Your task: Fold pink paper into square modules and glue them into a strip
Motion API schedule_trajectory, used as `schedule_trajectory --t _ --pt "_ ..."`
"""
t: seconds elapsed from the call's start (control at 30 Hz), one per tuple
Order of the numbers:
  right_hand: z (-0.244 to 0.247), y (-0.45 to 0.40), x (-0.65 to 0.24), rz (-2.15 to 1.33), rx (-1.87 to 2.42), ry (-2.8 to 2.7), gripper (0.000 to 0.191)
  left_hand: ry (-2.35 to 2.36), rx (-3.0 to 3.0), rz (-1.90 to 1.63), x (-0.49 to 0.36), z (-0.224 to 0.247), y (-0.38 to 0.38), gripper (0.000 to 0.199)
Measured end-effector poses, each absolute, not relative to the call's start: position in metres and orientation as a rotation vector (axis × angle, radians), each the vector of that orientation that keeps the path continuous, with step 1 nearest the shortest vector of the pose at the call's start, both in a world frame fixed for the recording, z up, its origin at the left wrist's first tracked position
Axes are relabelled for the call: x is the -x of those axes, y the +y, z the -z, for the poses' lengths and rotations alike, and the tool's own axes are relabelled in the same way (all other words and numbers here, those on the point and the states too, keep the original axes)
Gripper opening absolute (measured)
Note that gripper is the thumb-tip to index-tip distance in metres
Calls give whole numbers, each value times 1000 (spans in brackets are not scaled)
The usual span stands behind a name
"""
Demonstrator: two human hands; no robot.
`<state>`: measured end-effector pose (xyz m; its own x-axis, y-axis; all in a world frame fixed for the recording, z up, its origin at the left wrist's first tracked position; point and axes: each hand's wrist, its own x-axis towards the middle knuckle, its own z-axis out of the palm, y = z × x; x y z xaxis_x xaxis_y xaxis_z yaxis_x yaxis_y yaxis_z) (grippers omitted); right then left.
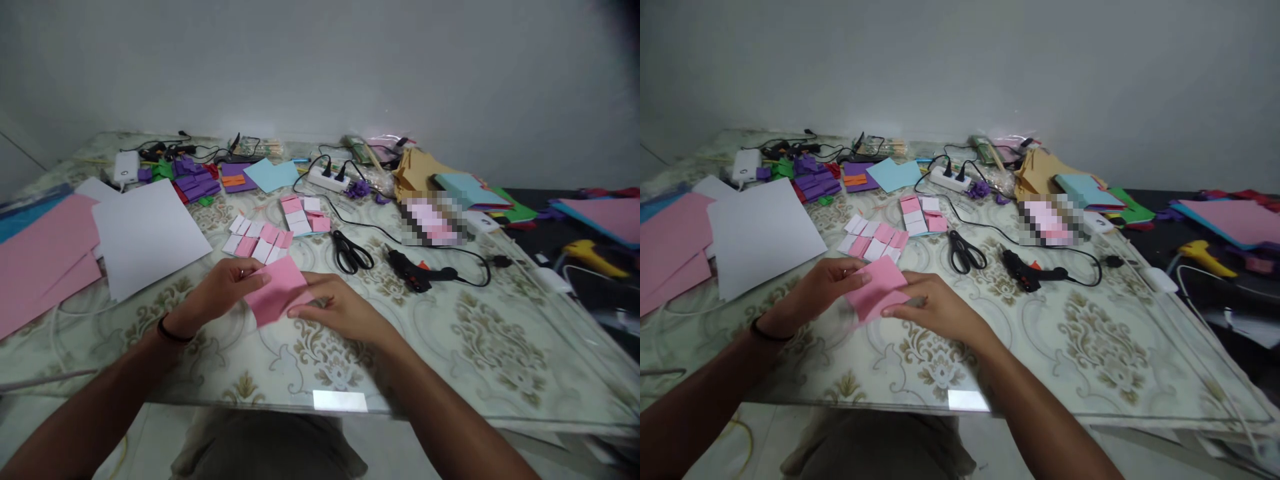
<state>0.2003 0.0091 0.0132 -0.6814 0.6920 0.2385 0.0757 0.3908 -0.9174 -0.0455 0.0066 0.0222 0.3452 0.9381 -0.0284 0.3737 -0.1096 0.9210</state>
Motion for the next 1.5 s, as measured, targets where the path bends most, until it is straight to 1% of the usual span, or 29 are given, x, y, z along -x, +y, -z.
schedule_trajectory --t 0.17,0.2,0.33,0.43,0.53,0.57,0.67,0.87,1.0,1.3,1.5 --pt "-14 10 -197 -1228 925 -1930 26 1174 -1724 -744 45 -21 5 46" --pt "-13 10 -197 -1231 964 -1916 27 1177 -1732 -736 45 -21 4 46" --pt "-10 8 -196 -1252 1063 -1898 29 1196 -1693 -676 42 -18 2 32" --pt "-7 6 -192 -1262 1088 -1756 20 1240 -1678 -746 40 -13 0 32" --pt "-3 6 -188 -1404 1062 -1481 44 1240 -1614 -874 38 -9 -2 31" --pt "-1 7 -187 -1467 1047 -1418 45 1233 -1602 -896 38 -8 -2 31" --pt "1 8 -186 -1541 1023 -1355 33 1230 -1603 -887 36 -9 -3 30" --pt "0 6 -187 -1404 1090 -1493 27 1205 -1620 -795 36 -11 -3 30" --pt "0 4 -187 -1379 1108 -1554 28 1246 -1663 -802 38 -10 -2 35" --pt "-1 4 -186 -1407 1073 -1520 31 1267 -1630 -809 35 -11 -2 35" --pt "2 6 -187 -1384 1162 -1403 40 1327 -1605 -835 34 -13 -2 33"
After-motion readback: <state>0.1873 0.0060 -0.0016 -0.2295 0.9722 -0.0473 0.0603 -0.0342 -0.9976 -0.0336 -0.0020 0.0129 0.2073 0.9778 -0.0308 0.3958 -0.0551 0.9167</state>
